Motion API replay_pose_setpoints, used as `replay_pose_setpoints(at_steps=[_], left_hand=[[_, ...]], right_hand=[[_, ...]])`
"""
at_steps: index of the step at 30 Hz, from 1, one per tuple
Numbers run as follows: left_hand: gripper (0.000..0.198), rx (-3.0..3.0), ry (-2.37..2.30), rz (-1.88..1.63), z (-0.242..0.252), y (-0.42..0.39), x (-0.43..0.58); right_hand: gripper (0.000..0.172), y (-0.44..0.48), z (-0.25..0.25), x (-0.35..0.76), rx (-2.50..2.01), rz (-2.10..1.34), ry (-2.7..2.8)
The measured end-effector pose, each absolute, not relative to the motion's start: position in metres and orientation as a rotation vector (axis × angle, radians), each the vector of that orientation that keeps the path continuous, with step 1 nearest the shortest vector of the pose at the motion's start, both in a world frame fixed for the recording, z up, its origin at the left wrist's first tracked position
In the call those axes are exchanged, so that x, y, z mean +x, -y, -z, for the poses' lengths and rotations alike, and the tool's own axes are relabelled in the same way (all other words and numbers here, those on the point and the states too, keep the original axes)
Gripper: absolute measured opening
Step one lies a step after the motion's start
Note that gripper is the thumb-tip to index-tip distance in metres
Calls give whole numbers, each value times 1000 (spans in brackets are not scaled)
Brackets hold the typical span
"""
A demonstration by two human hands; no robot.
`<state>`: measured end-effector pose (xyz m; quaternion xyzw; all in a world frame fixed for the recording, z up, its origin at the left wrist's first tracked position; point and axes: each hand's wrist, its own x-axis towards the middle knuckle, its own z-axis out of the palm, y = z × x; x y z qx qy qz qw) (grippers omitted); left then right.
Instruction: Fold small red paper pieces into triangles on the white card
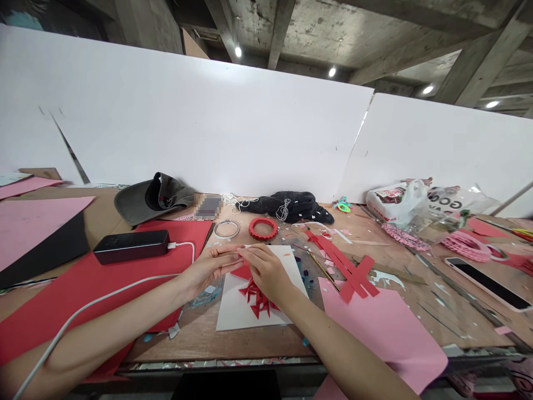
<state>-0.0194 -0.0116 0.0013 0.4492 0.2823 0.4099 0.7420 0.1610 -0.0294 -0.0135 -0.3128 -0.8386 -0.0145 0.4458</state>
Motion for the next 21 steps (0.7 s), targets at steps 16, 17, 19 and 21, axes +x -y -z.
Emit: replay_pose_setpoints(at_steps=[16, 17, 19, 21], left_hand=[[31, 995, -676, -909, -3, 10, -22], [31, 1002, -693, -922, -4, 10, -21], [33, 1045, -713, -937, -4, 11, -20], [36, 1116, -724, -944, -3, 12, -19]], right_hand=[[20, 36, -1, 157, -1090, -512, 1633], [23, 35, -1, 158, -1131, -546, 1614], [33, 34, -2, 158, -1183, -610, 1649], [37, 33, -2, 157, -1183, -656, 1715]])
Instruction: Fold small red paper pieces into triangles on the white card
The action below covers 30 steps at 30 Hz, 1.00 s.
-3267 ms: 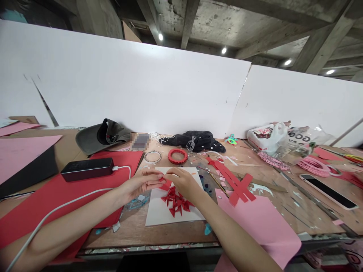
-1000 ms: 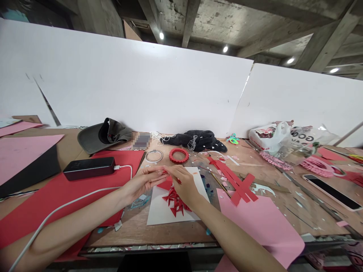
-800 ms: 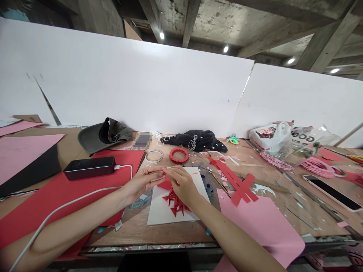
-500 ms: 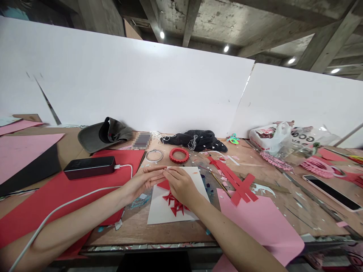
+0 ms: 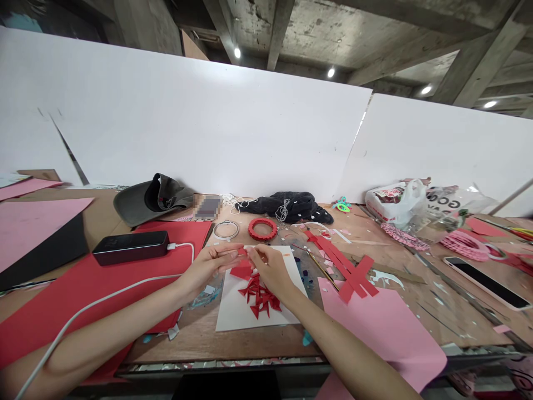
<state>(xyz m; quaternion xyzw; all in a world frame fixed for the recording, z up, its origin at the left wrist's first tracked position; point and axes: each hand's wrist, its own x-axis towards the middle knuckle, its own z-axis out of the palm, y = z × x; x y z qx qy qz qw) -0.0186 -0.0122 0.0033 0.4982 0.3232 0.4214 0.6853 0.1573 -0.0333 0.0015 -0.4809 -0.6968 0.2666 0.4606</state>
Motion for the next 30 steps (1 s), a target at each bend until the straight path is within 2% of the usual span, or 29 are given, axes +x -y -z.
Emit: replay_pose_setpoints(at_steps=[8, 15, 20, 26, 30], left_hand=[[36, 1292, -747, -980, -3, 15, -17], [35, 1373, -710, -977, -3, 15, -17], [28, 1498, -719, -953, -11, 14, -18], [27, 1587, -724, -903, 7, 5, -18], [25, 1771, -822, -993, 22, 4, -18]], right_hand=[[24, 34, -1, 154, -1120, -655, 1745], [20, 34, -3, 157, -1130, -634, 1779], [18, 34, -6, 161, -1123, -581, 1890], [22, 34, -2, 159, -1111, -557, 1967], [22, 35, 3, 156, -1128, -579, 2007]])
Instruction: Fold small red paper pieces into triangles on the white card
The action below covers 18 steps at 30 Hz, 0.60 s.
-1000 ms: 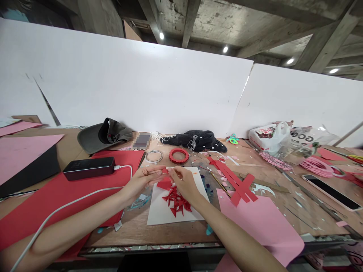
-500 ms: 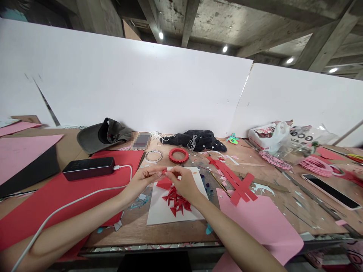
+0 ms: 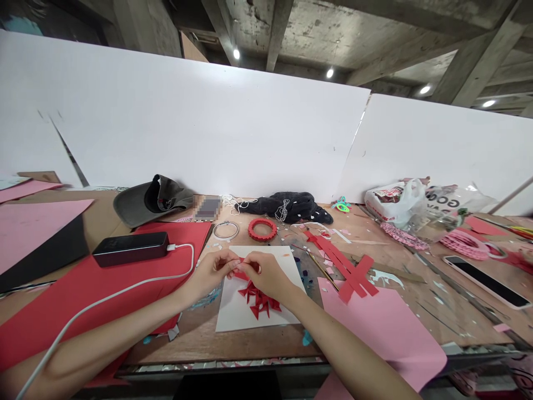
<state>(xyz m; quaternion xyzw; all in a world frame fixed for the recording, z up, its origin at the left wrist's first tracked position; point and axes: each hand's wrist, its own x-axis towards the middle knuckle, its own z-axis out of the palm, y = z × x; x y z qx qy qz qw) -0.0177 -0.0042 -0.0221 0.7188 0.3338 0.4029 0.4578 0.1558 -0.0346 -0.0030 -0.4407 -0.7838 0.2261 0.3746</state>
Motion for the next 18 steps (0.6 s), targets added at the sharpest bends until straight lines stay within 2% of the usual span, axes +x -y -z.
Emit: replay_pose_setpoints(at_steps=[6, 12, 18], left_hand=[[24, 1868, -829, -949, 15, 7, -19], [28, 2037, -865, -988, 12, 5, -22], [42, 2382, -981, -802, 30, -8, -29]], right_hand=[[25, 37, -5, 158, -1106, -582, 2050], [38, 30, -11, 176, -1167, -306, 1960], [47, 23, -1, 177, -1330, -148, 1834]])
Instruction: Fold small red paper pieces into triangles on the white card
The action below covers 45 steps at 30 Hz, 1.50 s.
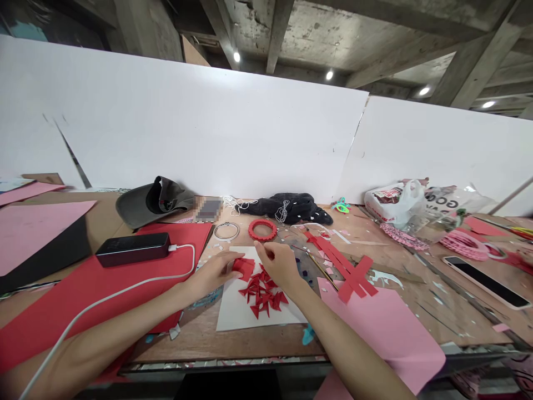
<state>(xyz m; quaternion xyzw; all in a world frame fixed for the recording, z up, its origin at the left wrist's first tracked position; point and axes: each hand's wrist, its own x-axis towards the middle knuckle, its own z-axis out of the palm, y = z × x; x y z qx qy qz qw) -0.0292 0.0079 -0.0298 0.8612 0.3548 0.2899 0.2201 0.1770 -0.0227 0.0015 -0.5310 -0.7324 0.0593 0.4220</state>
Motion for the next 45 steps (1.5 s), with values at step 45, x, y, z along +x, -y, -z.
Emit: replay_pose_setpoints(at_steps=[45], left_hand=[[41, 1569, -753, -763, 1, -5, -23]], right_hand=[[8, 24, 3, 167, -1069, -727, 1815]])
